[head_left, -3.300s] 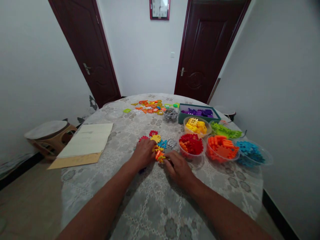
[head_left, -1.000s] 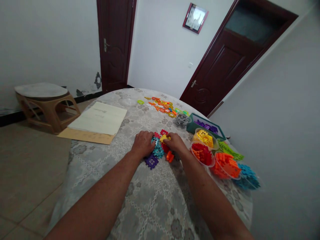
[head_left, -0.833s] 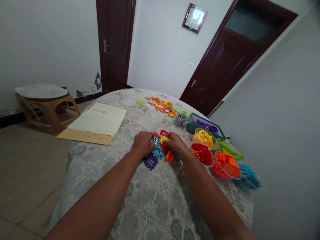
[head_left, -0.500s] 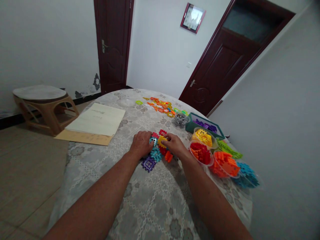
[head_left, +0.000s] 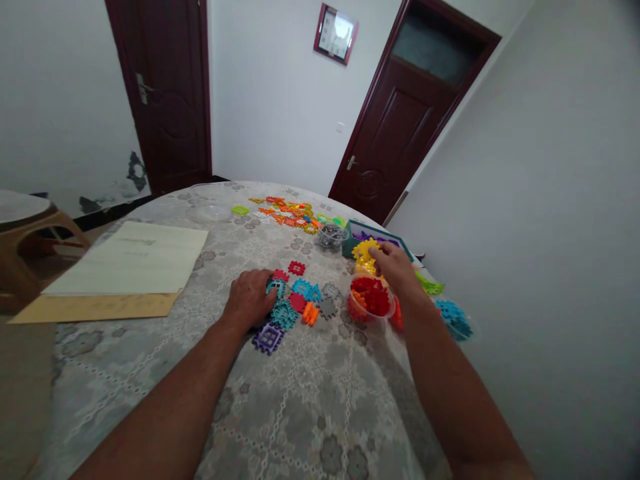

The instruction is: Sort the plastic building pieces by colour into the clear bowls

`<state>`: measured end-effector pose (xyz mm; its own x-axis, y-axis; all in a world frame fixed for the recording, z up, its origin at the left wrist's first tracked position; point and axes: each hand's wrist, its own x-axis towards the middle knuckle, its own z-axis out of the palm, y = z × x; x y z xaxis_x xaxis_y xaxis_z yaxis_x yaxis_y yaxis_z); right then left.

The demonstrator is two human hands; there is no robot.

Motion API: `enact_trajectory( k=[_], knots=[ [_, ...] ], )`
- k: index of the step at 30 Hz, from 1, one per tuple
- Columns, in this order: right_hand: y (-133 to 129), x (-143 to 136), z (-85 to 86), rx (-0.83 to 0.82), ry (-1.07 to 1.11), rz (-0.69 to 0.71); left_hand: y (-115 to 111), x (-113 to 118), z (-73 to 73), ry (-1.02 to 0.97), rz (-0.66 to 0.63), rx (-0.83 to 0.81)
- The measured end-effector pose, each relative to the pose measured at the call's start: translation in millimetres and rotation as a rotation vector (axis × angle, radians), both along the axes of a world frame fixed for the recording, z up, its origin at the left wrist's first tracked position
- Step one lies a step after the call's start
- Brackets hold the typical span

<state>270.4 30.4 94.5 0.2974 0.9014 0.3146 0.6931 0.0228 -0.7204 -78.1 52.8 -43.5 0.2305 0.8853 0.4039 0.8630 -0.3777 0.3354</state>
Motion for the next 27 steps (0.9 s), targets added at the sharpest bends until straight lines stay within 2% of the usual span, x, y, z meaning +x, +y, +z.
enact_trajectory(
  k=[3,7,15,21,27],
  knots=[
    [16.9,39.2,-5.8,-0.060,0.048,-0.098,0.0,-1.2,0.3,-0.029,-0.022,0.020],
    [24.8,67.4,-14.1,-0.077,0.022,-0.160,1.2,-2.7,-0.9,-0.085,-0.053,0.047],
    [16.3,96.6,-9.1,-0.117,-0.004,-0.185,4.0,-5.0,-4.3,-0.179,-0.143,0.035],
    [16.8,117.6,-16.3,-0.180,-0.012,-0.234,8.8,-6.5,-8.6,-0.236,-0.189,0.048],
    [17.0,131.3,-21.1,-0.193,-0.071,-0.285,8.3,-6.0,-5.4,-0.270,-0.229,0.074]
  ],
)
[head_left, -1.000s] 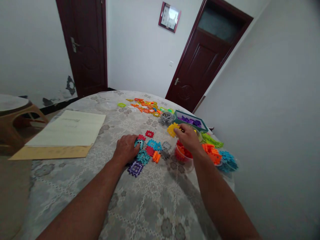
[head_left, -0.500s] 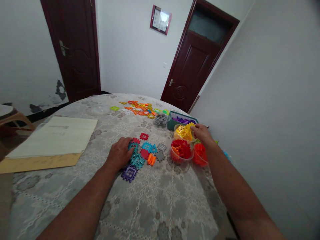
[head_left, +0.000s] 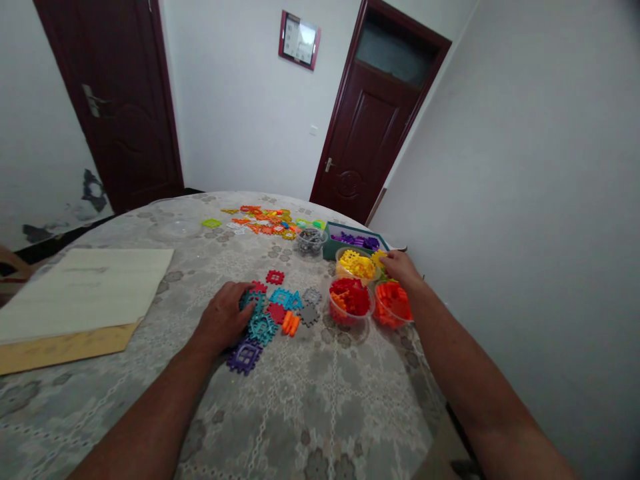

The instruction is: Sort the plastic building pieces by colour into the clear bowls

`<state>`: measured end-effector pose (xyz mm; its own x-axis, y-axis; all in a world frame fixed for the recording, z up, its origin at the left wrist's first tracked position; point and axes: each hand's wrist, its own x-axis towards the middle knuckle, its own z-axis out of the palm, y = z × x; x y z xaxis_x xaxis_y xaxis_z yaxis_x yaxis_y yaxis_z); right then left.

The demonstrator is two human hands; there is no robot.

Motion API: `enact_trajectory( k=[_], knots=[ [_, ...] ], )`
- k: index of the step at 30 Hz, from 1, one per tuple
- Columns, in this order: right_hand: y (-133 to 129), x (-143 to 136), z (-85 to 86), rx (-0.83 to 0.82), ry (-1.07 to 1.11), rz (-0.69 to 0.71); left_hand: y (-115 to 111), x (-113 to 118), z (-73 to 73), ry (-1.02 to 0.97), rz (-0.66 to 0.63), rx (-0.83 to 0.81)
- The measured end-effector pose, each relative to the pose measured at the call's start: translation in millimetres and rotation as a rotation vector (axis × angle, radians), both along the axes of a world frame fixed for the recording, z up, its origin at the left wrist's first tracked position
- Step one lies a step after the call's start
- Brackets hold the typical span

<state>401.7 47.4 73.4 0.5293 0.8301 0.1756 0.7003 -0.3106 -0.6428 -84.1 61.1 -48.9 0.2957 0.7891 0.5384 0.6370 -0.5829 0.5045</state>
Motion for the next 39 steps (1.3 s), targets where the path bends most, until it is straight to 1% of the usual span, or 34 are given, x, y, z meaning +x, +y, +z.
enact_trajectory(
  k=[5,8,12,14,16,18,20,21,22,24,25,26,27,29,32,34,37,39],
  knots=[
    [-0.2,-0.2,7.3,0.012,-0.053,0.064,-2.1,-0.7,5.4,0.005,-0.010,0.013],
    [0.0,-3.9,13.6,0.011,-0.095,0.140,-3.3,-1.4,9.1,0.006,-0.003,-0.003],
    [-2.3,-11.3,19.6,-0.031,-0.167,0.272,-4.6,-2.8,12.6,0.000,0.011,-0.046],
    [-6.9,-17.3,22.4,-0.020,-0.210,0.297,-6.4,-3.1,14.6,-0.020,0.014,-0.068],
    [-15.8,-28.3,25.6,0.036,-0.252,0.282,-9.2,-2.8,16.8,-0.046,0.014,-0.089],
    [-30.9,-48.3,28.5,0.168,-0.303,0.269,-11.7,-1.9,18.2,-0.073,0.014,-0.112],
    [-53.7,-79.9,28.6,0.341,-0.338,0.324,-13.1,-1.4,17.9,-0.105,0.012,-0.136],
    [-67.8,-99.8,26.4,0.410,-0.335,0.399,-13.4,-1.3,17.1,-0.122,0.009,-0.146],
    [-82.9,-121.6,22.2,0.437,-0.321,0.498,-13.5,-1.5,16.2,-0.138,0.007,-0.156],
    [-111.6,-167.1,6.9,0.365,-0.291,0.755,-13.5,-1.9,14.3,-0.173,0.007,-0.174],
    [-122.9,-188.6,-3.8,0.338,-0.290,0.836,-13.5,-2.1,13.7,-0.191,0.008,-0.182],
    [-131.2,-207.9,-15.8,0.319,-0.308,0.857,-13.5,-2.3,13.3,-0.206,0.009,-0.189],
    [-136.1,-224.2,-28.2,0.284,-0.329,0.840,-13.5,-2.5,13.3,-0.215,0.011,-0.196],
    [-136.8,-246.6,-51.8,0.151,-0.349,0.780,-13.8,-2.7,14.1,-0.222,0.021,-0.213],
    [-126.3,-259.4,-79.3,-0.018,-0.363,0.681,-14.9,-2.7,15.5,-0.228,0.038,-0.239],
    [-120.1,-261.0,-93.5,-0.041,-0.368,0.626,-16.2,-2.0,16.0,-0.239,0.046,-0.257],
    [-117.1,-261.8,-111.3,0.008,-0.359,0.565,-18.5,0.3,17.6,-0.243,0.046,-0.293],
    [-117.4,-262.8,-120.3,0.050,-0.356,0.548,-20.0,1.9,20.9,-0.242,0.021,-0.325]
  ],
)
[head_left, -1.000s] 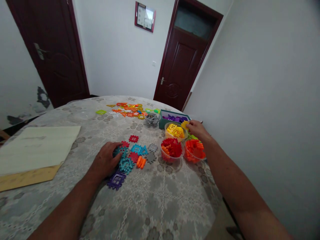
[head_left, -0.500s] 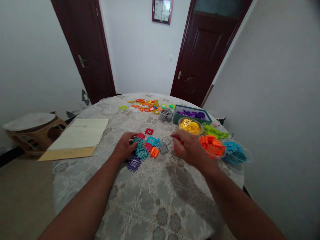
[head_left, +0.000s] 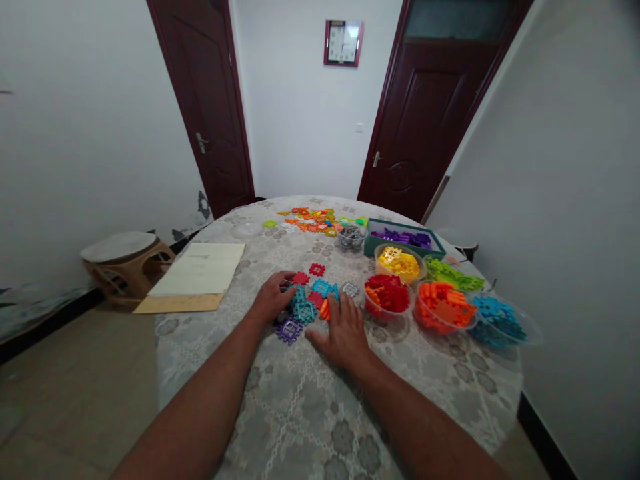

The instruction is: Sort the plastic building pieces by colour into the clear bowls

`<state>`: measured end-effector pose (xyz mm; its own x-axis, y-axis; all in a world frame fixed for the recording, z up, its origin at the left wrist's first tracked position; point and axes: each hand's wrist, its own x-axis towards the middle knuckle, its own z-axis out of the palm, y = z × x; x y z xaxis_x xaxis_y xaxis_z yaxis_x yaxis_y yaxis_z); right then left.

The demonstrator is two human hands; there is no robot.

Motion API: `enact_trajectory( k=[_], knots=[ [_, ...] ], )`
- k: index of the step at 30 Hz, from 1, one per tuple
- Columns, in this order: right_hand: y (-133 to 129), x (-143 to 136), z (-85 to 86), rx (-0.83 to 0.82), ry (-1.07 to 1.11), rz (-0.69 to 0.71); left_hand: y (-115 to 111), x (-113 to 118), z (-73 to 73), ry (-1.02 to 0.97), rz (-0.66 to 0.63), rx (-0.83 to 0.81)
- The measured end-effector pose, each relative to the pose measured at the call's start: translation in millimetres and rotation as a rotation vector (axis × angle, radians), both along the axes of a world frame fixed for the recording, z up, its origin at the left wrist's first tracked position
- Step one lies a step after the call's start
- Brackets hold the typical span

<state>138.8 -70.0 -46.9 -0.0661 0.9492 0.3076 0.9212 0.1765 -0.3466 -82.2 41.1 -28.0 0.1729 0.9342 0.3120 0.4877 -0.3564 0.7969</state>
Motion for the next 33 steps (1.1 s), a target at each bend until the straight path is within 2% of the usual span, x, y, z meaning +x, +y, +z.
enact_trajectory(
  k=[5,8,10,14,19,27,33],
  knots=[
    [0.9,-1.3,-8.1,0.047,-0.006,0.022,-7.4,-4.1,17.5,0.041,-0.176,-0.064],
    [2.3,-0.5,-7.0,0.058,-0.001,0.019,-19.7,-13.1,23.7,0.251,-0.317,-0.026],
    [3.1,0.2,-5.9,0.072,0.008,0.036,-30.0,-19.0,21.7,0.391,-0.361,0.015],
    [4.9,1.6,-4.0,0.092,0.007,0.055,-46.1,-24.2,8.6,0.511,-0.333,0.084],
    [8.8,4.8,-1.3,0.093,0.005,0.083,-55.9,-16.0,-3.5,0.422,-0.223,0.187],
    [8.3,9.3,1.8,0.100,0.105,0.207,-67.8,11.7,0.8,0.303,-0.181,0.179],
    [8.8,8.4,0.5,0.090,0.118,0.193,-68.4,36.4,-5.6,0.248,-0.117,0.217]
  ],
)
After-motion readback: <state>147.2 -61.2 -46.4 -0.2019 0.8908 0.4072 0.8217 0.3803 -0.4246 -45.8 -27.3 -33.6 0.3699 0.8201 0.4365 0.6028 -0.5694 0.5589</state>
